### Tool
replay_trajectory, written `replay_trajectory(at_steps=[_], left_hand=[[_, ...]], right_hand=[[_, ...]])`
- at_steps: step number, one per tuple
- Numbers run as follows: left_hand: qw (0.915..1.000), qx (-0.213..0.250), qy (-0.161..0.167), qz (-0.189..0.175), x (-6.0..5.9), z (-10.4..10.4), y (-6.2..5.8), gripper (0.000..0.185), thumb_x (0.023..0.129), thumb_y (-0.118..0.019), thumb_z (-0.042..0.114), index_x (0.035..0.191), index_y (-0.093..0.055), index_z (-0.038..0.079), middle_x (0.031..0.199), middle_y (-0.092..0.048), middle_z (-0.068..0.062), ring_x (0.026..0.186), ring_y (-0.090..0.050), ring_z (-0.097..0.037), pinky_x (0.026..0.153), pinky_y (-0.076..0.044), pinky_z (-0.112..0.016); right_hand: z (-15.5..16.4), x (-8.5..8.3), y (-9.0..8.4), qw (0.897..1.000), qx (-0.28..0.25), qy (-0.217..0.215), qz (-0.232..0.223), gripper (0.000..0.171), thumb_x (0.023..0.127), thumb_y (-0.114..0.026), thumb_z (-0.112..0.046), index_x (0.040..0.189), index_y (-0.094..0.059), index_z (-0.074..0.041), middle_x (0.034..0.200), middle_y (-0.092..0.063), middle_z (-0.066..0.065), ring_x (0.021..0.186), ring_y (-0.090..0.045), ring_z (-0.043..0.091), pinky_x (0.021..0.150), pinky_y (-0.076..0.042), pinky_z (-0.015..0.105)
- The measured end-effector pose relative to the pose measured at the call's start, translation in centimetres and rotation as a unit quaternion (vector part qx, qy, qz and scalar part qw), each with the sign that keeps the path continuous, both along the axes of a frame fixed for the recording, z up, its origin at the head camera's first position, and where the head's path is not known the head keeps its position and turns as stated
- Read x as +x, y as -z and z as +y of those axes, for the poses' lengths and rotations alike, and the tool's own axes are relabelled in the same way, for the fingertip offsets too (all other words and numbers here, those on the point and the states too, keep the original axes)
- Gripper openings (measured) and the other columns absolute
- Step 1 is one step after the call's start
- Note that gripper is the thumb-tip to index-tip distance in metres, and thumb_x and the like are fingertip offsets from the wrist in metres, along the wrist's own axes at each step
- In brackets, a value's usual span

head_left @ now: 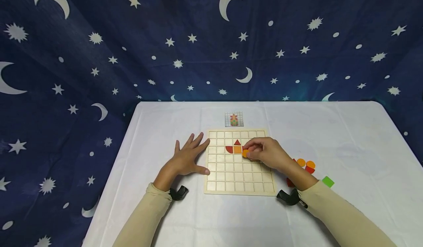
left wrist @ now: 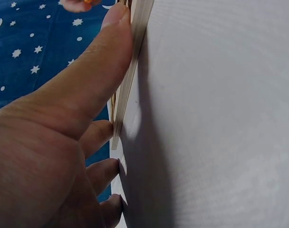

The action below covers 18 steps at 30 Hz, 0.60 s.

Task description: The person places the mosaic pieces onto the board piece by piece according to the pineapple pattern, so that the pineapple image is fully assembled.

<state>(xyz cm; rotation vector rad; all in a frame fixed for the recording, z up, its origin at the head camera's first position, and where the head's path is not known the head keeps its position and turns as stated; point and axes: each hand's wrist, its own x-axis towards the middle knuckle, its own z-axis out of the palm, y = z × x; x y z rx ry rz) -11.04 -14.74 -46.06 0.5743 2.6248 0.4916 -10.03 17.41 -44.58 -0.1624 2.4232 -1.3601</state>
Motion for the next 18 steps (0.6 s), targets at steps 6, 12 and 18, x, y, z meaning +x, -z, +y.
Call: replay_trajectory(at_steps=[6,12,18], left_hand=[[1.0,0.001,-0.002,0.002,0.0,-0.1,0.1,0.117,0.07,-0.084,0.065,0.164,-0.024,0.029,0.174,-0.004,0.001,0.161,0.003,-0.032,0.116,0.007,-0.078],[1.0,-0.002,0.001,0.002,0.0,-0.1,0.1,0.117,0.07,-0.083,0.066,0.164,-0.023,0.029,0.174,-0.004,0.001,0.161,0.004,-0.032,0.116,0.007,-0.077],[1.0,-0.002,0.004,0.004,-0.1,-0.1,0.3,0.117,0.07,-0.084,0.065,0.164,-0.024,0.029,0.174,-0.004,0.0,0.161,0.003,-0.033,0.116,0.007,-0.078]], right_hand=[[-1.6,-0.2,0.0,1.0,0.012,-0.004,0.028,0.011,0.084,-0.083,-0.017,0.093,-0.078,-0.019,0.083,-0.073,-0.002,0.071,-0.066,0.019,0.064,-0.054,0.029],[-2.2,-0.2,0.3,0.999,0.028,0.0,0.043,0.011,0.081,-0.086,-0.017,0.09,-0.08,-0.018,0.077,-0.073,-0.004,0.068,-0.063,0.017,0.063,-0.051,0.029],[-2.5,-0.1,1.3,0.996,0.044,-0.007,0.073,0.007,0.082,-0.085,-0.016,0.086,-0.081,-0.019,0.073,-0.072,-0.007,0.069,-0.063,0.013,0.066,-0.05,0.03]])
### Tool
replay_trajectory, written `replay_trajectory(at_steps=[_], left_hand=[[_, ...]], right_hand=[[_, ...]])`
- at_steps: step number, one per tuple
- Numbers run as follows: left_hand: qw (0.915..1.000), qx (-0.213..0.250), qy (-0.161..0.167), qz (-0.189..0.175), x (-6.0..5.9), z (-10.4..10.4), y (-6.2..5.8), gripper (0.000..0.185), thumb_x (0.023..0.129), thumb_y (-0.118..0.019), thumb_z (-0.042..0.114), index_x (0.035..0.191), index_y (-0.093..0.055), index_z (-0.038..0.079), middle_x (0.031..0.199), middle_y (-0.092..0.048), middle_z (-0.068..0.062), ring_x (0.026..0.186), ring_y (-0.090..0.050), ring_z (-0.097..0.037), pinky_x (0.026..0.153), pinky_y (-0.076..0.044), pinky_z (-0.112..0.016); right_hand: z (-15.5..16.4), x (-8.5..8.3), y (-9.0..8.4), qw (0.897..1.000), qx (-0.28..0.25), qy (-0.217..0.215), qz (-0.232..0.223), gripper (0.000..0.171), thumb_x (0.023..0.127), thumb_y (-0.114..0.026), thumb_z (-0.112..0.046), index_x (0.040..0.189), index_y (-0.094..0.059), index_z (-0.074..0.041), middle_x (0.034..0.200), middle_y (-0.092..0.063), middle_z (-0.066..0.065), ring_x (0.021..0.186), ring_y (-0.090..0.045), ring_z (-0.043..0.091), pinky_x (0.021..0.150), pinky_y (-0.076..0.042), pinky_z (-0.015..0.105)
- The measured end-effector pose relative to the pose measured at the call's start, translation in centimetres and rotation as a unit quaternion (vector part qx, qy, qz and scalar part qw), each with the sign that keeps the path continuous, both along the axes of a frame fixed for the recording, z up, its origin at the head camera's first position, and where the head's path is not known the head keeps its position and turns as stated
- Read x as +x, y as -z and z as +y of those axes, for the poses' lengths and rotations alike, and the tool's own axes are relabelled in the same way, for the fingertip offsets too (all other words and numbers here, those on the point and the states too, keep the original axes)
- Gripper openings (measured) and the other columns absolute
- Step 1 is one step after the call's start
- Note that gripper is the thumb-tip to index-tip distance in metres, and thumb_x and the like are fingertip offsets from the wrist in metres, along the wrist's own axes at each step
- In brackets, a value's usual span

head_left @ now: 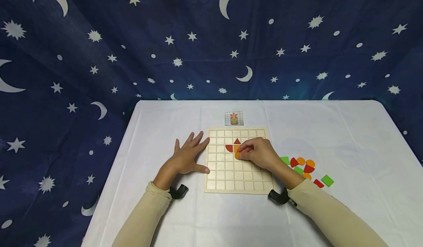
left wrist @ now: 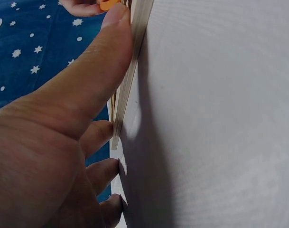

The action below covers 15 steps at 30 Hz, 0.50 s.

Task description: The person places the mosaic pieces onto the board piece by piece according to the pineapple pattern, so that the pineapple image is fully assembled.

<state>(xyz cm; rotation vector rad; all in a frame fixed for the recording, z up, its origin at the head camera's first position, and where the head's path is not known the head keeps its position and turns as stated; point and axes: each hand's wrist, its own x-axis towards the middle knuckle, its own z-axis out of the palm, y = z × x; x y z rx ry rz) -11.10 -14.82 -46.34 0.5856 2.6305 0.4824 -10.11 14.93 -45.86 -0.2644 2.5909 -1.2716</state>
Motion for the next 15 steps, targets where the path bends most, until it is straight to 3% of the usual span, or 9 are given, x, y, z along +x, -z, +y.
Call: replay_trajectory(at_steps=[9,15], left_hand=[[1.0,-0.003,0.001,-0.004,-0.01,0.1,-0.16,0.116,0.071,-0.083,0.064,0.164,-0.023,0.029,0.174,-0.004,0.0,0.161,0.004,-0.032,0.116,0.007,-0.078],[1.0,-0.005,0.0,-0.002,-0.02,0.14,-0.19,0.116,0.071,-0.084,0.065,0.164,-0.024,0.029,0.174,-0.004,0.0,0.161,0.003,-0.033,0.116,0.006,-0.078]], right_hand=[[-0.17,0.27,0.1,0.998,0.032,-0.016,0.048,0.005,0.081,-0.084,-0.014,0.084,-0.082,-0.017,0.072,-0.073,-0.008,0.067,-0.059,0.01,0.061,-0.046,0.027],[-0.46,0.32,0.4,0.996,0.056,-0.016,0.07,0.005,0.081,-0.086,-0.017,0.084,-0.083,-0.019,0.08,-0.077,-0.006,0.077,-0.064,0.011,0.067,-0.049,0.028]])
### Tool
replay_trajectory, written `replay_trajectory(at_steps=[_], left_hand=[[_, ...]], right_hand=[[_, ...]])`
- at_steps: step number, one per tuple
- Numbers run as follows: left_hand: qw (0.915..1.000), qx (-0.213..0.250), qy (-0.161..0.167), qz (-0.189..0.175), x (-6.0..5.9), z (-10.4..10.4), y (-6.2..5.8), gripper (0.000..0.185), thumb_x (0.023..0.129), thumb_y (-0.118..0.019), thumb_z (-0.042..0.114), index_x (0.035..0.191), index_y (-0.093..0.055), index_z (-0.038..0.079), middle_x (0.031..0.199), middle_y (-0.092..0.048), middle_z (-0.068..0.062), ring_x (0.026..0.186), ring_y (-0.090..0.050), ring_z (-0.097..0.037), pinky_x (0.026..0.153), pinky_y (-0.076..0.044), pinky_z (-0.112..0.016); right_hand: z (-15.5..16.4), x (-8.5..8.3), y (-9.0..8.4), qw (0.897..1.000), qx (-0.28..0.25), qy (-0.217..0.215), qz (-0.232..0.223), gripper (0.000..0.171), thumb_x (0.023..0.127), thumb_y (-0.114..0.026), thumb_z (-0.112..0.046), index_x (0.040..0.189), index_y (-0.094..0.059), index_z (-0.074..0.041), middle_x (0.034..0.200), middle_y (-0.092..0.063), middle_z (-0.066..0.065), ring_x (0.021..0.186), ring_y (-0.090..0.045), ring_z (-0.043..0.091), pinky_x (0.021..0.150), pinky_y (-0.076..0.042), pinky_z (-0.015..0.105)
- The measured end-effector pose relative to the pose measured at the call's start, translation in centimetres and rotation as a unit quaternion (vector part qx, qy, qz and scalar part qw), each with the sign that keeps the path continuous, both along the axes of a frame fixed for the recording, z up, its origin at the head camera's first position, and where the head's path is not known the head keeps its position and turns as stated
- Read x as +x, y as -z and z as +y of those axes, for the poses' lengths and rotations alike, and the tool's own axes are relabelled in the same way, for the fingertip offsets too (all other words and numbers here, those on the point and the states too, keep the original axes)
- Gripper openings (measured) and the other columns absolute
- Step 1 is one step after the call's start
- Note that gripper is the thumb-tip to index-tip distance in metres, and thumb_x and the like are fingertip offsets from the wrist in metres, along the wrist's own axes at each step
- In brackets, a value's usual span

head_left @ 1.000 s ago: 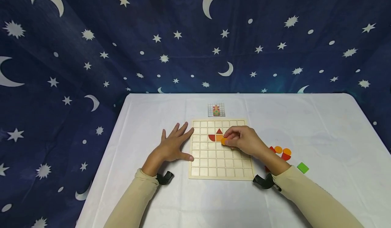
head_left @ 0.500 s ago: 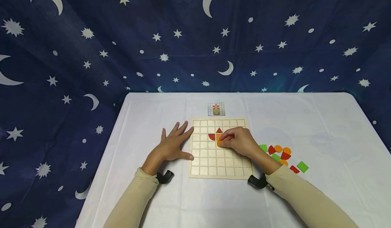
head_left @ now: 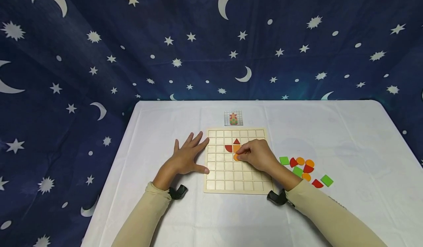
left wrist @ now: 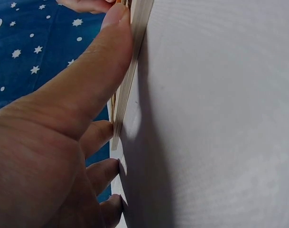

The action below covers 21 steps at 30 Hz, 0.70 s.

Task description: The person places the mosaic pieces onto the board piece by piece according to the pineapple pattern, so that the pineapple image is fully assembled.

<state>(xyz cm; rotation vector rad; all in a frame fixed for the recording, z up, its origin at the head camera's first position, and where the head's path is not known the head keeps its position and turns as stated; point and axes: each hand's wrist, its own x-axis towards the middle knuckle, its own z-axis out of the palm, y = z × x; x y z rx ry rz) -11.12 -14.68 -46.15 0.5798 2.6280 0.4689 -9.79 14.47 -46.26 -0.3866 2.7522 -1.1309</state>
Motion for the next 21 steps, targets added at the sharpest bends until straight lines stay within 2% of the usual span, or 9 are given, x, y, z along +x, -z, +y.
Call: replay_trajectory(at_steps=[5,9,21], left_hand=[[1.0,-0.001,0.001,0.002,0.0,-0.03,0.01,0.116,0.071,-0.083,0.065,0.164,-0.024,0.028,0.174,-0.005,-0.001,0.161,0.003,-0.033,0.116,0.006,-0.078],[1.0,0.002,0.004,-0.001,0.0,-0.13,0.0,0.116,0.072,-0.083,0.065,0.164,-0.023,0.028,0.174,-0.004,-0.001,0.161,0.003,-0.033,0.116,0.006,-0.078],[1.0,0.001,0.002,0.001,0.03,-0.07,-0.08,0.117,0.071,-0.083,0.064,0.164,-0.023,0.028,0.174,-0.004,-0.001,0.161,0.003,-0.033,0.116,0.006,-0.078]], right_hand=[[0.08,0.07,-0.04,1.0,0.007,0.004,-0.003,0.006,0.081,-0.087,-0.022,0.085,-0.084,-0.02,0.084,-0.078,-0.006,0.085,-0.069,0.014,0.073,-0.052,0.03],[0.43,0.0,-0.18,1.0,0.006,0.013,-0.016,0.01,0.078,-0.089,-0.025,0.085,-0.083,-0.02,0.088,-0.079,-0.005,0.086,-0.068,0.013,0.072,-0.051,0.03],[0.78,-0.23,-0.18,1.0,0.003,0.007,-0.026,0.01,0.075,-0.09,-0.019,0.081,-0.082,-0.016,0.069,-0.073,-0.01,0.066,-0.06,0.005,0.06,-0.046,0.024]])
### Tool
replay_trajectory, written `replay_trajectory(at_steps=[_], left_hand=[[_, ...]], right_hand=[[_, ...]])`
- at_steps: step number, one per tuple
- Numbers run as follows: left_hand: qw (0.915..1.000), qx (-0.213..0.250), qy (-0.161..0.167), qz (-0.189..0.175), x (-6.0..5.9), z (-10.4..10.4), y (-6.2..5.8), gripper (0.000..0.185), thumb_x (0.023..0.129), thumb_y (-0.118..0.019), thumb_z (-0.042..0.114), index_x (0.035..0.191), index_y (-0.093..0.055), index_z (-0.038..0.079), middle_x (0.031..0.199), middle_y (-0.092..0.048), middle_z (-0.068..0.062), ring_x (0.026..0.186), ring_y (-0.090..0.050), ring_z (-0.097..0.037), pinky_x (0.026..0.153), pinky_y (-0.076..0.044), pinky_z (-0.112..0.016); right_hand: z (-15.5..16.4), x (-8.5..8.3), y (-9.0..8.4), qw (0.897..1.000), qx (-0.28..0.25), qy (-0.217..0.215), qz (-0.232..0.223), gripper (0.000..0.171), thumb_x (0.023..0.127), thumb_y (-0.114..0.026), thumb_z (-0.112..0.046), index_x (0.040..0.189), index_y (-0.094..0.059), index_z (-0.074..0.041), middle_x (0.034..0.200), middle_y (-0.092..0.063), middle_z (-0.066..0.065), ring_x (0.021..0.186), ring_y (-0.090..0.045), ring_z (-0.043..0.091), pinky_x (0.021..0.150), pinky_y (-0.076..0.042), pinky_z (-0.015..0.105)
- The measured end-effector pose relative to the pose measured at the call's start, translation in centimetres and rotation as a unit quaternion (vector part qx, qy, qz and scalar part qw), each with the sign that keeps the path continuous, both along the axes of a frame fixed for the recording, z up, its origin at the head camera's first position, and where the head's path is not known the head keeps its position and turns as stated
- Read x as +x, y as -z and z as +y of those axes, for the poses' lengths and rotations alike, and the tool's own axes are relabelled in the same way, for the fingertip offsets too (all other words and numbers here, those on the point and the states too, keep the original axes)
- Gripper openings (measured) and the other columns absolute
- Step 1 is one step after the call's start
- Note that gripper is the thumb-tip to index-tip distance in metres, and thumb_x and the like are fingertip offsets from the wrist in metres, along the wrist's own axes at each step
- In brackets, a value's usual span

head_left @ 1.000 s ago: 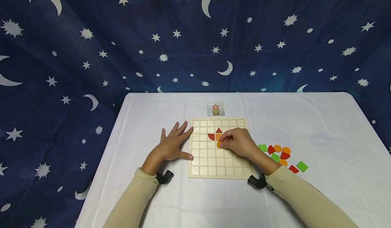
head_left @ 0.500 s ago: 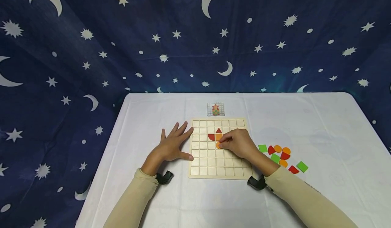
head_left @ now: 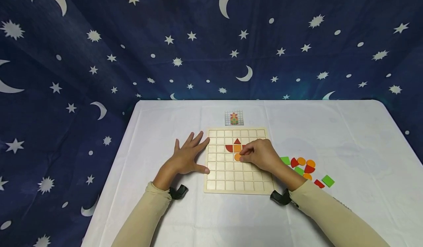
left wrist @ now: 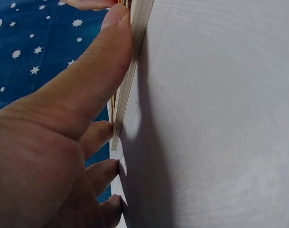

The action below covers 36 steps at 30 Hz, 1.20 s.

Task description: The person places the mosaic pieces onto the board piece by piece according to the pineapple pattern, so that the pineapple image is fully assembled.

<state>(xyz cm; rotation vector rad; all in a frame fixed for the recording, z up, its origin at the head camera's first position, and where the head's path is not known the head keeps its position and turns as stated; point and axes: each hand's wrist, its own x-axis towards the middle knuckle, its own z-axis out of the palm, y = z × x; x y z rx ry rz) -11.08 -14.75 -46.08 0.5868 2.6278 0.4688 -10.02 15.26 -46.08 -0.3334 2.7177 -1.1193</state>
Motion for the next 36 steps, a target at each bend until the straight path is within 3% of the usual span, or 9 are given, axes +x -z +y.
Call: replay_trajectory(at_steps=[12,16,21,27,33,36], left_hand=[[1.0,0.0,-0.002,0.001,-0.1,0.0,0.0,0.117,0.07,-0.084,0.066,0.164,-0.024,0.028,0.174,-0.005,-0.001,0.161,0.003,-0.033,0.116,0.005,-0.078],[1.0,-0.001,-0.002,-0.002,0.0,0.0,-0.1,0.117,0.071,-0.084,0.065,0.164,-0.023,0.029,0.174,-0.004,-0.001,0.161,0.004,-0.033,0.116,0.006,-0.078],[1.0,0.003,0.001,0.0,-0.1,0.0,0.1,0.116,0.071,-0.083,0.065,0.164,-0.023,0.029,0.174,-0.004,0.0,0.161,0.004,-0.033,0.116,0.006,-0.078],[1.0,-0.001,0.0,-0.001,-0.1,0.0,0.2,0.117,0.071,-0.083,0.065,0.164,-0.023,0.029,0.174,-0.004,0.0,0.161,0.004,-0.032,0.116,0.007,-0.078],[1.0,-0.006,-0.001,-0.001,-0.1,0.0,0.2,0.117,0.071,-0.083,0.065,0.164,-0.022,0.03,0.174,-0.004,0.0,0.161,0.004,-0.032,0.116,0.006,-0.077],[1.0,-0.005,-0.001,-0.001,0.0,0.0,0.1,0.117,0.071,-0.084,0.065,0.164,-0.022,0.029,0.174,-0.005,0.0,0.161,0.004,-0.032,0.116,0.006,-0.077]], right_hand=[[0.5,0.1,-0.1,1.0,0.005,0.004,-0.004,0.009,0.077,-0.089,-0.021,0.079,-0.081,-0.02,0.067,-0.07,-0.011,0.066,-0.059,0.008,0.061,-0.046,0.026],[1.7,0.0,-0.3,1.0,-0.003,-0.002,0.005,0.007,0.082,-0.087,-0.025,0.083,-0.081,-0.022,0.075,-0.073,-0.01,0.071,-0.059,0.008,0.062,-0.047,0.026],[4.3,-0.4,-0.7,0.999,-0.012,-0.031,0.015,0.006,0.09,-0.08,-0.027,0.091,-0.082,-0.022,0.088,-0.075,-0.007,0.074,-0.06,0.01,0.064,-0.048,0.024],[8.4,-0.6,-1.7,0.999,0.019,-0.044,-0.015,0.012,0.093,-0.077,-0.03,0.1,-0.081,-0.022,0.096,-0.076,-0.007,0.081,-0.062,0.014,0.07,-0.051,0.024],[12.6,0.2,-2.1,0.997,0.063,-0.044,-0.023,0.014,0.089,-0.08,-0.034,0.101,-0.081,-0.026,0.095,-0.074,-0.01,0.08,-0.061,0.011,0.07,-0.052,0.023],[14.0,0.7,-2.0,0.995,0.085,-0.045,-0.027,0.016,0.086,-0.083,-0.035,0.1,-0.081,-0.027,0.095,-0.074,-0.012,0.087,-0.061,0.012,0.077,-0.052,0.025]])
